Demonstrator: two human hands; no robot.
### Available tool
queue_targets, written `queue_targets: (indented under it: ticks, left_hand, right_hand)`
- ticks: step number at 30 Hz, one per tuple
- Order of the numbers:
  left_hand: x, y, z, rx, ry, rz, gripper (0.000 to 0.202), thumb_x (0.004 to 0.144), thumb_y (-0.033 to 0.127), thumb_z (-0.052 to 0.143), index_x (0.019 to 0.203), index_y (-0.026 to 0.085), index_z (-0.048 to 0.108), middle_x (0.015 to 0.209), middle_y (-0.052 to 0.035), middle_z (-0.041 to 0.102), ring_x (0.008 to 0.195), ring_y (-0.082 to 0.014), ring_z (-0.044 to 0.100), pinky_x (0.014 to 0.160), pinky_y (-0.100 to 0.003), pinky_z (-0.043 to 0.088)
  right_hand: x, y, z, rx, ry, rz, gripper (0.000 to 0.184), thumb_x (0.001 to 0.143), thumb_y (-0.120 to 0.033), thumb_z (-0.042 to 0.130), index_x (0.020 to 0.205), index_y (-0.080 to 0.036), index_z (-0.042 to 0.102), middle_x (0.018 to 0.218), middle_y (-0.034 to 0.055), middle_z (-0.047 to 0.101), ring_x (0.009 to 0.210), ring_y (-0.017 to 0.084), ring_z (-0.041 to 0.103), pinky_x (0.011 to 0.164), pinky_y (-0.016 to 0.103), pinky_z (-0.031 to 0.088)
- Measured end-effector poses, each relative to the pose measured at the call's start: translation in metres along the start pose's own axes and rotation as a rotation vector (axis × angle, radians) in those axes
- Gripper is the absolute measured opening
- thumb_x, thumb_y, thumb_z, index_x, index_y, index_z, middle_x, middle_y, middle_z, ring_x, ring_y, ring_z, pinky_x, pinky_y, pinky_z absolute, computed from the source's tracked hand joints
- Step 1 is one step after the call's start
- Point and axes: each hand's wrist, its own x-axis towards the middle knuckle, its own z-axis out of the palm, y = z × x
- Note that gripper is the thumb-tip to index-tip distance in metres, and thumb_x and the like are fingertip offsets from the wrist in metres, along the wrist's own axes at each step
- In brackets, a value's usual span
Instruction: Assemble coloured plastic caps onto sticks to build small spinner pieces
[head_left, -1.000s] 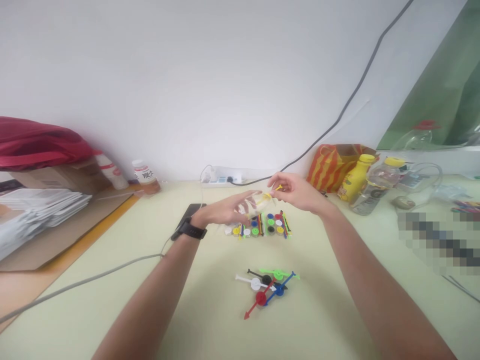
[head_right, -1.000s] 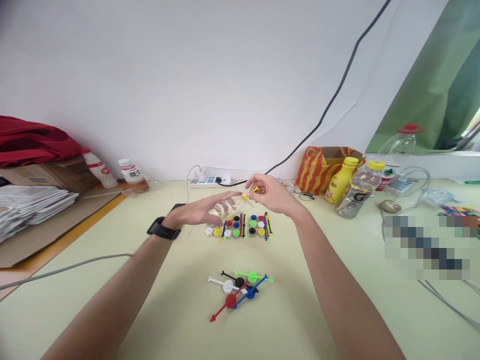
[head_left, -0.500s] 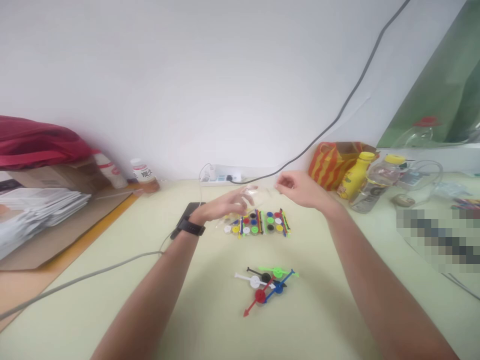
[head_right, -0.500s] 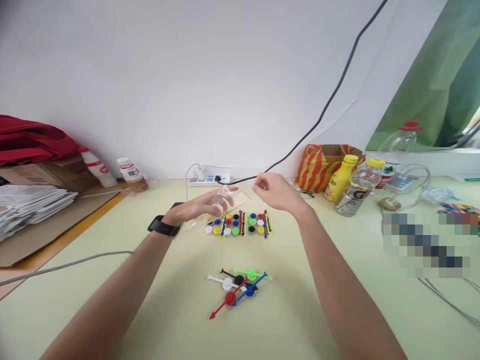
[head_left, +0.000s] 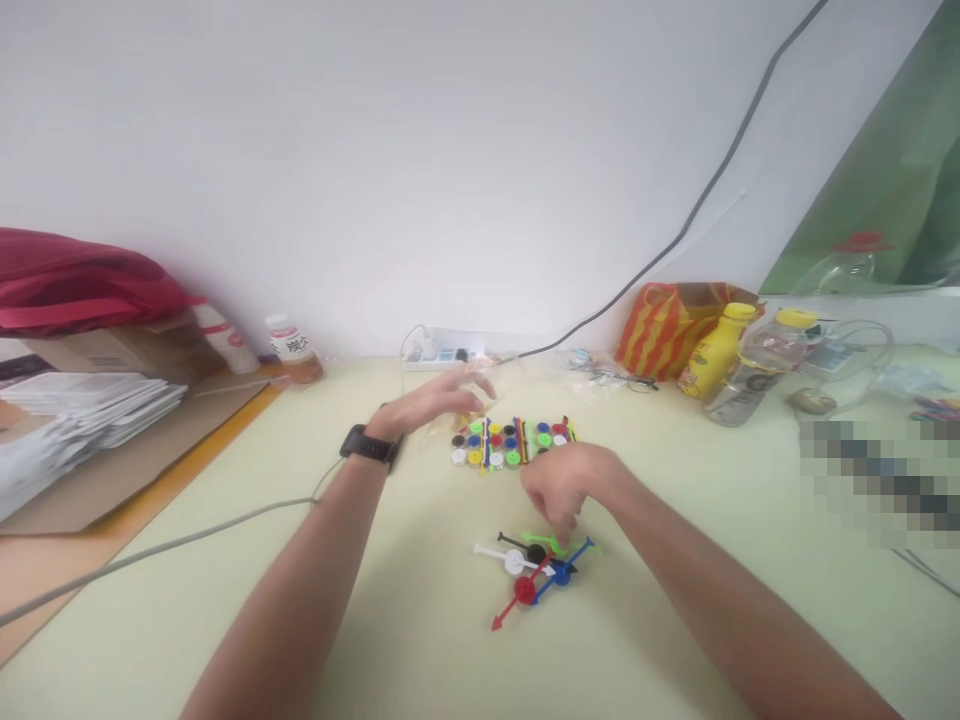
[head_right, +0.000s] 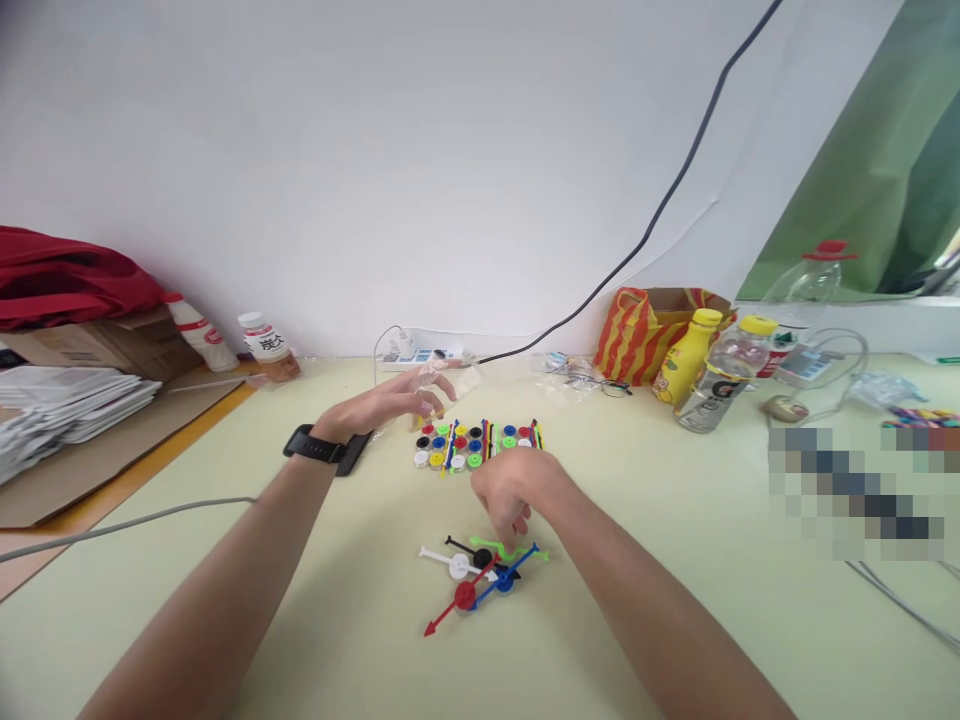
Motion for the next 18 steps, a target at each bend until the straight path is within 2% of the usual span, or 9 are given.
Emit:
queue_targets:
  ticks: [3,8,12,15,18]
  left_hand:
    - [-0.001,0.002,0.0,0.001,0.002,0.003,0.047,0.092,0.036,0.062,0.137,0.023,0.06,0.137,-0.0106,0.057,0.107,-0.0234,0.062,0.085,-0.034,0.054]
    - [-0.001,0.003,0.002,-0.051,-0.009,-0.011,0.069,0.092,0.037,0.062,0.156,0.028,0.037,0.13,-0.011,0.059,0.099,-0.0206,0.062,0.082,-0.033,0.055]
    - [-0.001,0.003,0.003,-0.063,-0.02,-0.037,0.074,0.093,0.038,0.063,0.159,0.029,0.031,0.128,-0.0098,0.06,0.097,-0.0198,0.062,0.082,-0.033,0.054]
    - [-0.002,0.004,0.003,-0.047,-0.027,-0.054,0.073,0.093,0.039,0.063,0.159,0.029,0.032,0.128,-0.0087,0.06,0.097,-0.0197,0.063,0.082,-0.033,0.055]
    - [-0.002,0.005,0.003,-0.013,-0.03,-0.048,0.069,0.092,0.039,0.065,0.155,0.028,0.04,0.128,-0.0079,0.061,0.098,-0.0207,0.063,0.084,-0.033,0.054]
  right_hand:
    - [-0.005,-0.006,0.004,0.042,0.056,-0.032,0.033,0.04,-0.02,0.094,0.042,-0.018,0.061,0.052,0.0024,0.064,0.059,0.021,0.065,0.052,0.027,0.044]
    - [-0.006,-0.01,0.005,-0.002,0.04,-0.046,0.02,0.056,-0.013,0.081,0.048,-0.02,0.063,0.061,0.0031,0.069,0.062,0.022,0.066,0.053,0.028,0.045]
    - [-0.005,-0.008,0.006,0.01,0.12,-0.062,0.016,0.056,-0.008,0.072,0.052,-0.02,0.062,0.061,0.0011,0.069,0.057,0.018,0.062,0.051,0.026,0.042]
    - [-0.007,-0.002,0.003,0.027,0.294,-0.137,0.017,0.061,-0.007,0.068,0.071,-0.021,0.071,0.079,0.003,0.073,0.064,0.019,0.063,0.052,0.025,0.04]
    - [-0.015,0.011,-0.004,0.109,0.53,-0.263,0.024,0.076,-0.011,0.061,0.092,-0.023,0.074,0.093,0.004,0.074,0.074,0.019,0.064,0.06,0.026,0.043]
